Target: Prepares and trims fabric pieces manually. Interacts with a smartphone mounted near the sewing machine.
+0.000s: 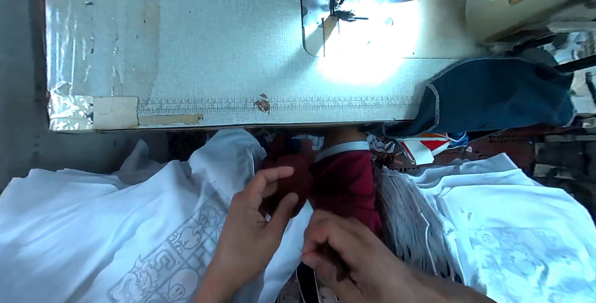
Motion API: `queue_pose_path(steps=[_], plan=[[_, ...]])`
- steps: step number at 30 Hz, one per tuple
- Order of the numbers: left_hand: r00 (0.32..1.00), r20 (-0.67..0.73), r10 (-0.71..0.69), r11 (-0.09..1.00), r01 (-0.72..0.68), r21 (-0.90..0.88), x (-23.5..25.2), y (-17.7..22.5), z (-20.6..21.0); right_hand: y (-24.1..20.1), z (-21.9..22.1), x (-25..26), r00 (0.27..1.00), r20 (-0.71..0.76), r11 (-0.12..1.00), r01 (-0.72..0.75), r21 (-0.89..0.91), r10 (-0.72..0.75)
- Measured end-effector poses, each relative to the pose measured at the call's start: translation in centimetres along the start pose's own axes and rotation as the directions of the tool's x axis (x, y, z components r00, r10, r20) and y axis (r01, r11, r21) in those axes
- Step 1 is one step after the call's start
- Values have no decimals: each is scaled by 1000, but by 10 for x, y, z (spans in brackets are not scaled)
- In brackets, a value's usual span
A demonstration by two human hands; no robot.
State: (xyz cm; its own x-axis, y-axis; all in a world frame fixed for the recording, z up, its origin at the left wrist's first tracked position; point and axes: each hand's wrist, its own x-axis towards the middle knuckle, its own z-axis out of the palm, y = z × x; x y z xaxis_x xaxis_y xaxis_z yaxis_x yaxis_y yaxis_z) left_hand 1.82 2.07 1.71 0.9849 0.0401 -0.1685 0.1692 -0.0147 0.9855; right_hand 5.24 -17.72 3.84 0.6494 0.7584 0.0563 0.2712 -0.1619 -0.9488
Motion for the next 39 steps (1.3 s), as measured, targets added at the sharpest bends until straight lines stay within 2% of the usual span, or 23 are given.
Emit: queue_pose_path(steps=[3,6,9,14,17,39], plan=[[1000,21,3,995,0,-98,1,2,-5,3,-15,-3,993,-118,992,-29,-120,14],[999,40,0,983,7,-183,0,3,-7,10,-34,2,955,-290,894,-181,-411,60],[998,56,1,974,12,-227,-1,5,-6,8,-40,5,948,-307,808,-247,-535,86],[998,55,12,971,2,-239,-2,6,-4,6,-36,7,969,-247,844,-141,-518,11],[999,50,16,972,-4,-233,-2,7,-5,6,-35,8,975,-221,828,-102,-551,-27],[999,39,3,971,6,-240,-5,10,-3,5,-31,8,974,-217,788,-83,-610,-66]])
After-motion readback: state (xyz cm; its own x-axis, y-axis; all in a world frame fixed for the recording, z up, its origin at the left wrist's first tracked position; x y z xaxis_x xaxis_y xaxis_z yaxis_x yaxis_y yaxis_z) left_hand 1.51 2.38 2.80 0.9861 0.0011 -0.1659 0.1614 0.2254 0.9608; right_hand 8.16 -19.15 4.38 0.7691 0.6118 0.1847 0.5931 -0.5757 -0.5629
